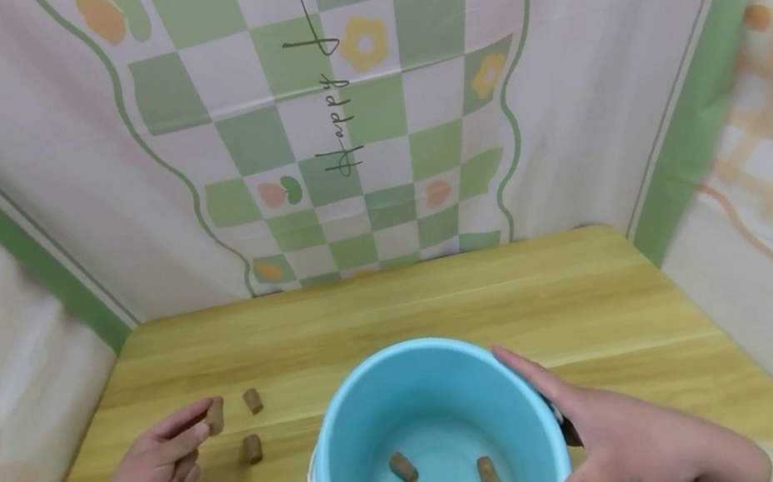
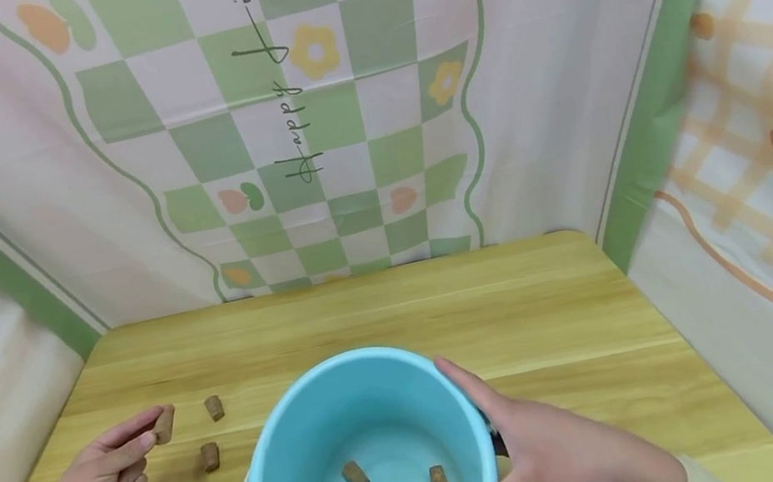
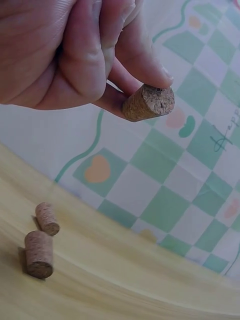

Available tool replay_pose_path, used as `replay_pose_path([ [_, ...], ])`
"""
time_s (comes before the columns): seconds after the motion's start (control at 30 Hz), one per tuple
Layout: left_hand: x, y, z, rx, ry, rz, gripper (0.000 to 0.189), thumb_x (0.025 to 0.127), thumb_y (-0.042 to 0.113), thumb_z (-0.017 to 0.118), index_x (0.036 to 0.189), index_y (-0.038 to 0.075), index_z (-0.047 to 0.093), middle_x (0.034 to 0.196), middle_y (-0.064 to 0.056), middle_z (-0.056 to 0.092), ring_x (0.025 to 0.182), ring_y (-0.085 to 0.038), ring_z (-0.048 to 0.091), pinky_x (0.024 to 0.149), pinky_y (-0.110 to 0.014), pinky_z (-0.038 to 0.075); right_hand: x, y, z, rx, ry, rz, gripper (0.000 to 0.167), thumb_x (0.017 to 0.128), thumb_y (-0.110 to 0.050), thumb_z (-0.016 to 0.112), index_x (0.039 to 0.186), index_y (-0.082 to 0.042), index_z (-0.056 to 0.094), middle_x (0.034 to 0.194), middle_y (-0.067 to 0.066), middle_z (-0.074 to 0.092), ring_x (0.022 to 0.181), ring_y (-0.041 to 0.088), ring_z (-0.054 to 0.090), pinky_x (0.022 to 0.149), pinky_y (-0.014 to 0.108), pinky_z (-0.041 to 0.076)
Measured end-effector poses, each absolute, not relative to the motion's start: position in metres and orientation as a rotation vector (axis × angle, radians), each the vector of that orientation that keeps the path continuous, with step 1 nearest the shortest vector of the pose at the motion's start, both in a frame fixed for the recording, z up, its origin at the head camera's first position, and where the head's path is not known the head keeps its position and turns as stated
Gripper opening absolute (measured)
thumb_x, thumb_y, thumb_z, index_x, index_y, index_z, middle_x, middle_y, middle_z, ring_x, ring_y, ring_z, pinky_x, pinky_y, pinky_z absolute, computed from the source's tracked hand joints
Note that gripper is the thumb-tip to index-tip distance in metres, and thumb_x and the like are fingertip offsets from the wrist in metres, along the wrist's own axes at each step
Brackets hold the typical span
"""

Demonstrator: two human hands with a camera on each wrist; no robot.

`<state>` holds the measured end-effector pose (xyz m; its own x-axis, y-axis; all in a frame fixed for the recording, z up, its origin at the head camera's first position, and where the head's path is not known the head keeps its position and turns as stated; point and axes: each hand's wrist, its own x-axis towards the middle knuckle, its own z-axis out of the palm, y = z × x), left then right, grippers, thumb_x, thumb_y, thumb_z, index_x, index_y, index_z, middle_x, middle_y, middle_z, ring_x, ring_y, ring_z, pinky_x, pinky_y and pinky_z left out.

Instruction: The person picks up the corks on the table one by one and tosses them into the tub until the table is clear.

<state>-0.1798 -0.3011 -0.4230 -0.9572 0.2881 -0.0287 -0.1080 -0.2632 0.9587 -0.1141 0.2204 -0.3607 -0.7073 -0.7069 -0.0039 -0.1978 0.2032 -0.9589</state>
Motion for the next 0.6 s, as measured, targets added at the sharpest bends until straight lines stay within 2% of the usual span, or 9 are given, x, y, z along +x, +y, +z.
replay_pose_path([
  [0.17,-0.178,-0.294,-0.414,0.214,1.715,2.315,0.034,0.104,0.000,0.049,0.125,0.017,0.070,0.127,0.001,0.066,0.044,0.002,0.039,0.042,-0.014,0.033,-0.116,0.221,-0.362,-0.869,2.032,-1.525,0.122,0.080,-0.036,0.084,0.160,-0.030,-0.006,0.155,0.021,0.030,0.122,0.033,0.054,0.090,0.036,0.052],
  [0.33,-0.176,-0.282,-0.404,0.246,1.693,2.356,0.034,0.103,-0.003,0.049,0.125,0.013,0.070,0.126,-0.004,0.066,0.043,0.001,0.037,0.042,-0.014,0.033,-0.116,0.221,-0.364,-0.907,2.031,-1.545,0.121,0.080,-0.036,0.085,0.161,-0.027,-0.006,0.154,0.021,0.030,0.122,0.034,0.054,0.091,0.036,0.051],
  [0.5,-0.176,-0.267,-0.394,0.352,1.692,2.387,0.035,0.102,-0.006,0.048,0.125,0.009,0.070,0.121,-0.008,0.068,0.043,-0.015,0.013,0.040,-0.021,0.020,-0.116,0.221,-0.365,-0.944,2.026,-1.562,0.120,0.081,-0.036,0.084,0.161,-0.026,-0.005,0.155,0.021,0.029,0.123,0.033,0.054,0.092,0.036,0.051],
  [0.6,-0.177,-0.260,-0.385,0.388,1.704,2.374,0.035,0.102,-0.006,0.048,0.126,0.008,0.069,0.123,-0.008,0.067,0.044,-0.019,0.009,0.039,-0.022,0.019,-0.115,0.221,-0.365,-0.961,2.028,-1.564,0.120,0.081,-0.036,0.084,0.161,-0.026,-0.004,0.155,0.022,0.029,0.123,0.033,0.054,0.092,0.036,0.051],
])
